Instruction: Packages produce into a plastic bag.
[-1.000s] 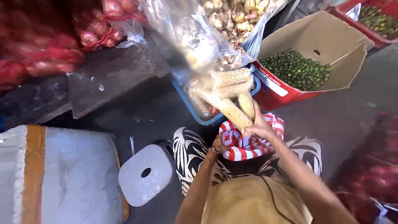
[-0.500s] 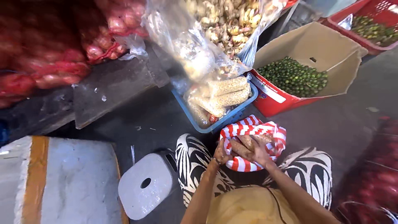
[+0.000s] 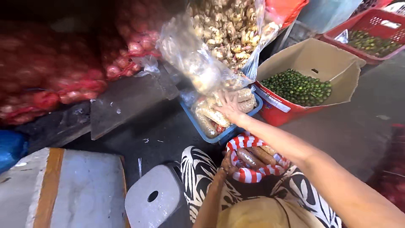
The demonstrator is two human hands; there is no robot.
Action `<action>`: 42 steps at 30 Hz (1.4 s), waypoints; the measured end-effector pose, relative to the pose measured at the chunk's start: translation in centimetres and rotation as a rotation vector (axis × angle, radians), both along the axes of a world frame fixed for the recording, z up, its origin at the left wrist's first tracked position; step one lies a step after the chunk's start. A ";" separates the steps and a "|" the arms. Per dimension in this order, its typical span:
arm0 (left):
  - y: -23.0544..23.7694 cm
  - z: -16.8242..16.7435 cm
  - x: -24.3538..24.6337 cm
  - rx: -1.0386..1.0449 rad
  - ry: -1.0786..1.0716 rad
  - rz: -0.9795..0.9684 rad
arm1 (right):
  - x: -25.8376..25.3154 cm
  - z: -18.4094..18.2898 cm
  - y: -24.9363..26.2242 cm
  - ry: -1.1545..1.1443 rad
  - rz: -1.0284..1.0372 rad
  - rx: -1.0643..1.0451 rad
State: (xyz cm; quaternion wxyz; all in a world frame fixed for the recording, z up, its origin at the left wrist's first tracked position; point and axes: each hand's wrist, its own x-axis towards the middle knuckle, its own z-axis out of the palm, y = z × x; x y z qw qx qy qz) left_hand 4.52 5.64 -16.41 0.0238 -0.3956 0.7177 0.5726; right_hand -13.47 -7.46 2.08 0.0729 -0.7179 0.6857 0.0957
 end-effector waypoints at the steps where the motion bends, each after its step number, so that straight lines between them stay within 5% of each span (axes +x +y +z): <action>1: -0.1 -0.3 -0.1 -0.002 -0.002 -0.003 | 0.6 -0.1 -0.4 0.008 -0.036 0.018; 8: 0.0 0.0 0.0 -0.011 0.035 0.010 | -2.2 -0.8 0.9 -0.057 0.081 -0.163; 13: 0.0 0.8 -0.3 -0.013 -0.019 -0.038 | -7.5 -0.3 5.2 -0.464 -0.047 -0.751; 17: 0.2 0.2 -0.3 0.002 0.032 -0.020 | -10.7 3.2 10.2 -0.797 -0.408 -0.951; 21: 0.7 1.0 -0.7 0.051 0.136 0.070 | -12.4 6.9 16.9 -0.901 -0.228 -0.999; 24: 1.8 3.2 -2.7 0.047 0.074 0.024 | -12.6 5.6 19.9 -0.999 -0.152 -0.875; 30: 2.1 7.1 -6.6 0.004 0.089 0.004 | -11.2 -2.4 24.2 -0.899 -0.426 -0.309; 36: 2.6 8.2 -7.2 -0.119 0.070 -0.090 | -5.1 -10.0 20.4 -0.521 -0.423 0.303; 39: 3.2 9.5 -5.4 -0.071 0.012 -0.089 | -4.3 -14.7 18.2 -0.425 -0.480 0.417; 42: 4.1 9.2 -2.4 -0.026 -0.101 -0.102 | -4.3 -15.2 17.1 -0.351 -0.691 0.493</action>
